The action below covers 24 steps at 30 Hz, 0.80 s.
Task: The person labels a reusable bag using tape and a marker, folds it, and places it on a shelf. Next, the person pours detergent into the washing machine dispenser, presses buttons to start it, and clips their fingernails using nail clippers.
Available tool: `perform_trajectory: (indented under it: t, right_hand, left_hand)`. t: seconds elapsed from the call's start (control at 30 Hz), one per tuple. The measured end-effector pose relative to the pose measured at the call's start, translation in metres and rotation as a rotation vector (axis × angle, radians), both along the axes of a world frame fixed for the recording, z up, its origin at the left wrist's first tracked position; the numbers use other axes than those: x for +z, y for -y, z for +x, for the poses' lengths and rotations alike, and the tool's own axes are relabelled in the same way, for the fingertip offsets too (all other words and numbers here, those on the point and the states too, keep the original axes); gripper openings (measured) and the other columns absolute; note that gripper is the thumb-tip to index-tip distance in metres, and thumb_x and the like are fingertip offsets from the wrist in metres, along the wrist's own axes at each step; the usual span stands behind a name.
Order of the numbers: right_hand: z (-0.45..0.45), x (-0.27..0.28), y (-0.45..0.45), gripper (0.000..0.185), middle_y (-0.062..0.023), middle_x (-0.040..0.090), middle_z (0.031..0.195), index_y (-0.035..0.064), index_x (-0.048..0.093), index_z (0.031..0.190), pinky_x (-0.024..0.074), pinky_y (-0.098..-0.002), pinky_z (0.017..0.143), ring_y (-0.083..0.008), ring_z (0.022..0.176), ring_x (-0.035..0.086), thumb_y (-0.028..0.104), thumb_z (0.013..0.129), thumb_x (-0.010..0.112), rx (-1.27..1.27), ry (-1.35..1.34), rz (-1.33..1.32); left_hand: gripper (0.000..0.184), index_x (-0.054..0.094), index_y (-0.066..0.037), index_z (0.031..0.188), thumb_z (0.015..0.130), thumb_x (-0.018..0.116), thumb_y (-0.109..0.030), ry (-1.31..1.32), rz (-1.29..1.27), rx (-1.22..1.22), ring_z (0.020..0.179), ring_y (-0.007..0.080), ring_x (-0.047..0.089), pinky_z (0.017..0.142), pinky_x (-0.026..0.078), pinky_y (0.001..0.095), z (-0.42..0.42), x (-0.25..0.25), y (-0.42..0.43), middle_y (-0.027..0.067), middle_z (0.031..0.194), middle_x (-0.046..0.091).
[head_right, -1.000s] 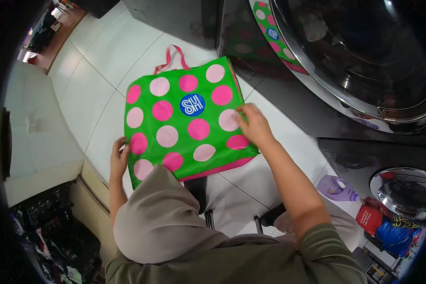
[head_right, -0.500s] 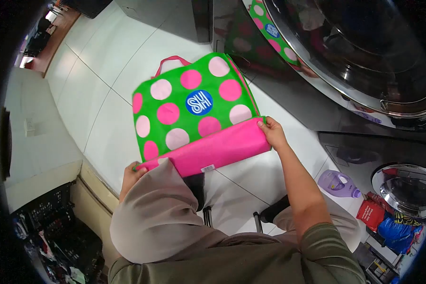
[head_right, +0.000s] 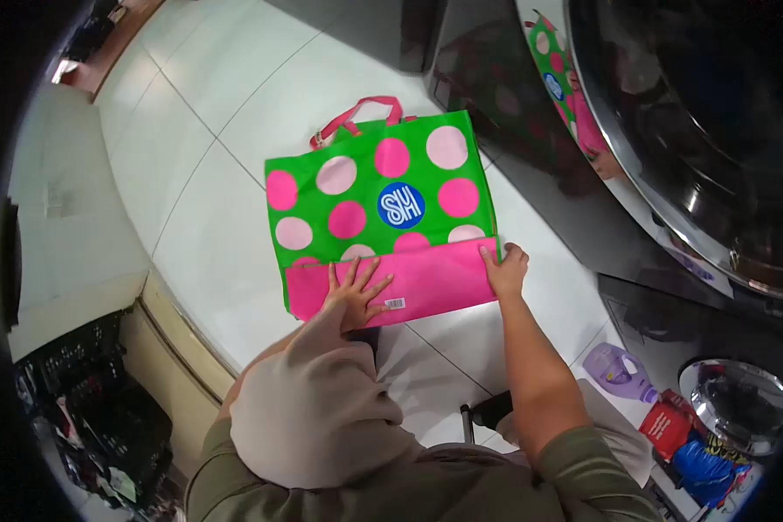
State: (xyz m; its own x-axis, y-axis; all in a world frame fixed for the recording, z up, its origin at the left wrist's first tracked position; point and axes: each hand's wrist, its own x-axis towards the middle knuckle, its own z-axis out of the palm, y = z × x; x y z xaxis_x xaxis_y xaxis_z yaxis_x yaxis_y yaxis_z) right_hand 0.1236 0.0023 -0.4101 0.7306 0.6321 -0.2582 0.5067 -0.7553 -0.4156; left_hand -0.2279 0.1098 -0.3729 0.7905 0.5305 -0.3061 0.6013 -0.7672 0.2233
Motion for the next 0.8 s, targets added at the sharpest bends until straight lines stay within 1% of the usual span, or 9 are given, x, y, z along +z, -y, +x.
perform_trajectory:
  t: [0.03, 0.07, 0.17, 0.37, 0.4, 0.47, 0.53, 0.67, 0.8]
  right_hand:
    - [0.002, -0.005, 0.006, 0.078, -0.0196, 0.06, 0.119, 0.002, 0.041, 0.14, 0.0486, -0.0486, 0.098, -0.0395, 0.114, 0.059, 0.047, 0.085, 0.074, -0.023, -0.084, 0.044]
    - [-0.005, 0.06, -0.01, 0.093, -0.0238, 0.056, 0.13, -0.0047, 0.032, 0.145, 0.0477, -0.0437, 0.101, -0.0335, 0.121, 0.057, 0.04, 0.08, 0.082, -0.215, -0.849, 0.049]
    - [0.011, 0.075, -0.009, 0.087, -0.0211, 0.058, 0.131, 0.0, 0.029, 0.148, 0.0529, -0.0394, 0.094, -0.031, 0.114, 0.062, 0.019, 0.08, 0.081, -0.156, -1.223, 0.065]
    - [-0.126, 0.22, -0.064, 0.09, -0.0286, 0.066, 0.107, 0.0117, 0.023, 0.151, 0.0519, -0.0529, 0.088, -0.0484, 0.096, 0.065, 0.029, 0.077, 0.072, 0.397, -0.48, -0.084]
    - [-0.133, 0.217, -0.065, 0.09, -0.0284, 0.067, 0.107, 0.0114, 0.022, 0.151, 0.0523, -0.0524, 0.087, -0.0486, 0.095, 0.065, 0.028, 0.078, 0.071, 0.372, -0.483, -0.042]
    - [-0.146, 0.202, -0.066, 0.089, -0.0285, 0.066, 0.107, 0.0109, 0.021, 0.153, 0.0525, -0.0516, 0.086, -0.0488, 0.095, 0.065, 0.026, 0.079, 0.069, 0.338, -0.519, 0.109]
    - [-0.156, 0.185, -0.065, 0.088, -0.0293, 0.065, 0.109, 0.0104, 0.02, 0.153, 0.0521, -0.0513, 0.085, -0.0488, 0.096, 0.064, 0.024, 0.08, 0.066, 0.332, -0.578, 0.314]
    - [-0.182, 0.167, -0.076, 0.09, -0.0297, 0.062, 0.107, 0.0055, 0.017, 0.155, 0.0514, -0.0496, 0.083, -0.0462, 0.095, 0.063, 0.017, 0.079, 0.065, 0.481, -0.66, 0.271]
    - [-0.195, 0.163, -0.105, 0.09, -0.0295, 0.059, 0.101, 0.0006, 0.018, 0.154, 0.051, -0.0478, 0.081, -0.044, 0.091, 0.062, 0.013, 0.078, 0.064, 0.61, -0.642, 0.278]
  left_hand:
    - [0.073, 0.027, -0.046, 0.153, 0.088, 0.042, -0.075, -0.043, -0.011, 0.02, 0.149, 0.0443, 0.011, 0.102, 0.008, 0.0853, 0.005, -0.006, 0.0, 0.0042, 0.166, 0.009]
    - [0.07, 0.027, -0.048, 0.152, 0.088, 0.041, -0.074, -0.018, -0.075, 0.165, 0.15, 0.044, 0.007, 0.099, 0.007, 0.0874, 0.022, 0.012, -0.006, 0.0026, 0.166, 0.01]
    - [0.069, 0.029, -0.047, 0.151, 0.088, 0.043, -0.072, -0.017, -0.062, 0.12, 0.148, 0.0445, 0.014, 0.098, 0.012, 0.0861, 0.023, -0.005, -0.004, 0.0034, 0.165, 0.014]
    - [0.072, 0.042, -0.017, 0.146, 0.085, 0.07, -0.043, 0.146, -0.171, 0.48, 0.134, 0.0416, 0.04, 0.106, 0.037, 0.0547, -0.02, 0.023, -0.066, 0.0126, 0.147, 0.045]
    - [0.075, 0.044, -0.011, 0.145, 0.082, 0.075, -0.039, 0.112, 0.293, 0.574, 0.132, 0.0434, 0.042, 0.104, 0.04, 0.0514, -0.036, 0.085, -0.068, 0.0166, 0.144, 0.047]
    - [0.071, 0.049, 0.0, 0.138, 0.081, 0.079, -0.03, 0.168, 0.448, 1.136, 0.132, 0.0418, 0.043, 0.103, 0.042, 0.0509, -0.092, 0.05, -0.063, 0.0237, 0.141, 0.047]
    - [0.063, 0.053, 0.004, 0.133, 0.084, 0.077, -0.028, 0.405, -0.136, 1.412, 0.127, 0.0366, 0.049, 0.102, 0.044, 0.0475, -0.138, -0.014, -0.038, 0.0226, 0.134, 0.054]
    - [0.055, 0.056, 0.003, 0.128, 0.087, 0.075, -0.028, 0.868, -1.186, 1.643, 0.115, 0.0251, 0.06, 0.1, 0.048, 0.0417, -0.091, 0.047, -0.043, 0.0163, 0.12, 0.065]
    - [0.051, 0.06, -0.003, 0.123, 0.084, 0.078, -0.03, 0.75, -1.203, 1.709, 0.107, 0.0221, 0.064, 0.087, 0.056, 0.0388, -0.058, 0.052, -0.047, 0.0121, 0.11, 0.069]
